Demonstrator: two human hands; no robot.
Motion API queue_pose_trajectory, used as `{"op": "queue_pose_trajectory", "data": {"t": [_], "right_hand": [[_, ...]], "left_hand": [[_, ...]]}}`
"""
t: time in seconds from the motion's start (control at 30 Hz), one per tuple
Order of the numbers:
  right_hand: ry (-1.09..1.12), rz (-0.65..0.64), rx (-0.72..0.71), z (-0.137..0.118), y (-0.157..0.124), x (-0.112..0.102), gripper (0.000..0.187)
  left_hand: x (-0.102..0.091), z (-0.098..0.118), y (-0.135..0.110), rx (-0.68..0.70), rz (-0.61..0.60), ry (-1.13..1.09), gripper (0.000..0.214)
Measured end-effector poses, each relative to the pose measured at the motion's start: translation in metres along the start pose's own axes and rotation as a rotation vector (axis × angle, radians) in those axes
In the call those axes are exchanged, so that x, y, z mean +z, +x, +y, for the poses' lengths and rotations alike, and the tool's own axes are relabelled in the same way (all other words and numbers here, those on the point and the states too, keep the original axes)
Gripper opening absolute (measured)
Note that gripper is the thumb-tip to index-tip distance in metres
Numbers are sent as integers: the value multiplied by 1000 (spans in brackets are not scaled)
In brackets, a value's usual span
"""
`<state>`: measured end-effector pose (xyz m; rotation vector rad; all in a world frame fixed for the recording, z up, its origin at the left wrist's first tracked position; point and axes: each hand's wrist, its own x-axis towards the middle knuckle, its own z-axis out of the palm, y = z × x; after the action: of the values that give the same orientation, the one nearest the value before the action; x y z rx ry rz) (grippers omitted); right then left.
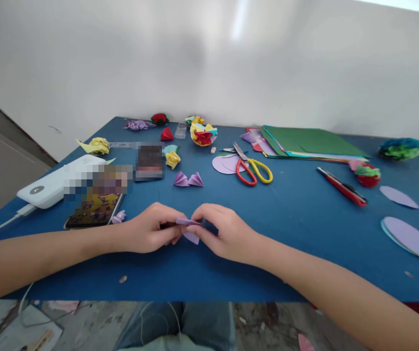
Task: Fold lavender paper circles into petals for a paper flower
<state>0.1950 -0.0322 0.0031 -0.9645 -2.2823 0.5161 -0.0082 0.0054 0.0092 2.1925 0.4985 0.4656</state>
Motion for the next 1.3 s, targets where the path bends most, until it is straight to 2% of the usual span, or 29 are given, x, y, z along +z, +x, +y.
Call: {"op": "queue_pose_trajectory", "data": {"t": [0.3, 0.47, 0.53, 0.7, 0.9, 1.1, 1.2, 1.3], "right_hand": [[-31, -13, 32, -2, 0, 0, 15], [-26, -102, -12, -4, -3, 1, 11], [-26, -124, -23, -5, -3, 1, 10], [-48, -129, 26, -5, -3, 0, 18], [-85, -149, -35, -1, -1, -1, 31], [5, -110, -13, -4, 1, -1, 19], [-78, -106, 2, 0, -1, 2, 26], [-125, -97, -42, 5, -3, 4, 35]], "left_hand": [[1, 0, 0, -26, -14, 12, 26], [1, 0, 2, -31, -176, 55, 22], [1, 1, 2, -35, -200, 81, 21], [2, -1, 3, -83, -165, -15, 23], [-1, 2, 4, -184, -212, -150, 22], [0, 1, 6, -76, -170, -36, 22], [0, 1, 6, -70, -164, -34, 22], [1, 1, 5, -101, -166, -56, 22]]}}
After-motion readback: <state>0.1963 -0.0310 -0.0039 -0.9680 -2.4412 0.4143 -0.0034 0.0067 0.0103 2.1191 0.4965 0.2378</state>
